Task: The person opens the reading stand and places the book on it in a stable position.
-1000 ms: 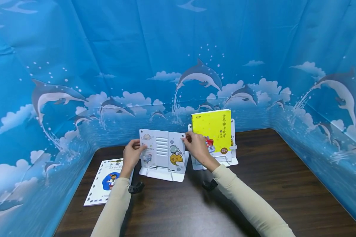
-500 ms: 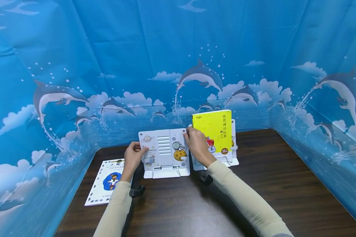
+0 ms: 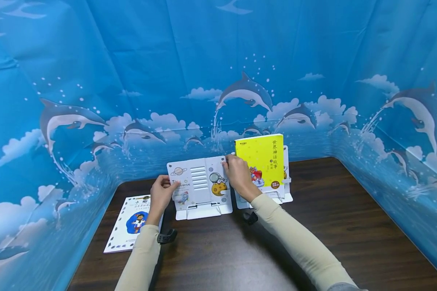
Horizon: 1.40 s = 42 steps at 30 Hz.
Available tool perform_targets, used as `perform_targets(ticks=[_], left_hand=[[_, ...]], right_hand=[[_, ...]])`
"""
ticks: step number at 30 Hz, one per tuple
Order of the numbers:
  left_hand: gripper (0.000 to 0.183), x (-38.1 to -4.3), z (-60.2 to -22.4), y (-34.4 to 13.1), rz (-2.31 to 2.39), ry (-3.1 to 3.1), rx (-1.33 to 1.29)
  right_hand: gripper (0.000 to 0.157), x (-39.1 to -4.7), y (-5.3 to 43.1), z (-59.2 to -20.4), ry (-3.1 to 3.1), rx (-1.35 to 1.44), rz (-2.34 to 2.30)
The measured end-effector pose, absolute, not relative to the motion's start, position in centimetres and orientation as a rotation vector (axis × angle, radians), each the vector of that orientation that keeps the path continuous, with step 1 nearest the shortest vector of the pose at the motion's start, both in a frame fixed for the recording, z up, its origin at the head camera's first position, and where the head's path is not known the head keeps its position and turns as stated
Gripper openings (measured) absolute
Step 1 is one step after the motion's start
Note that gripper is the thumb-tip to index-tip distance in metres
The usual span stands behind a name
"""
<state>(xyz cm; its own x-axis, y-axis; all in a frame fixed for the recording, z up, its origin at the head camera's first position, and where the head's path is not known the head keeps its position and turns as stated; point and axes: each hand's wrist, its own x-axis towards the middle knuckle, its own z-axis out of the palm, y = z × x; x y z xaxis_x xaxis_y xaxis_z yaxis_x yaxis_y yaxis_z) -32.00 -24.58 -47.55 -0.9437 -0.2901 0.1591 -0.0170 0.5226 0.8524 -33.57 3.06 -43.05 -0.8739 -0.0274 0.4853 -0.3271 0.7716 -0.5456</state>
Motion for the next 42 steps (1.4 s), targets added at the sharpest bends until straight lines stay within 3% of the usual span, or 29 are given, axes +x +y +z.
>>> perform_targets(ticks=[42], left_hand=[[0.039,-31.5,-48.1,-25.7,-1.456,-2.437,0.219]], right_hand=[[0.039,-33.2,3.0,-42.4,-2.504,0.26,0.851]])
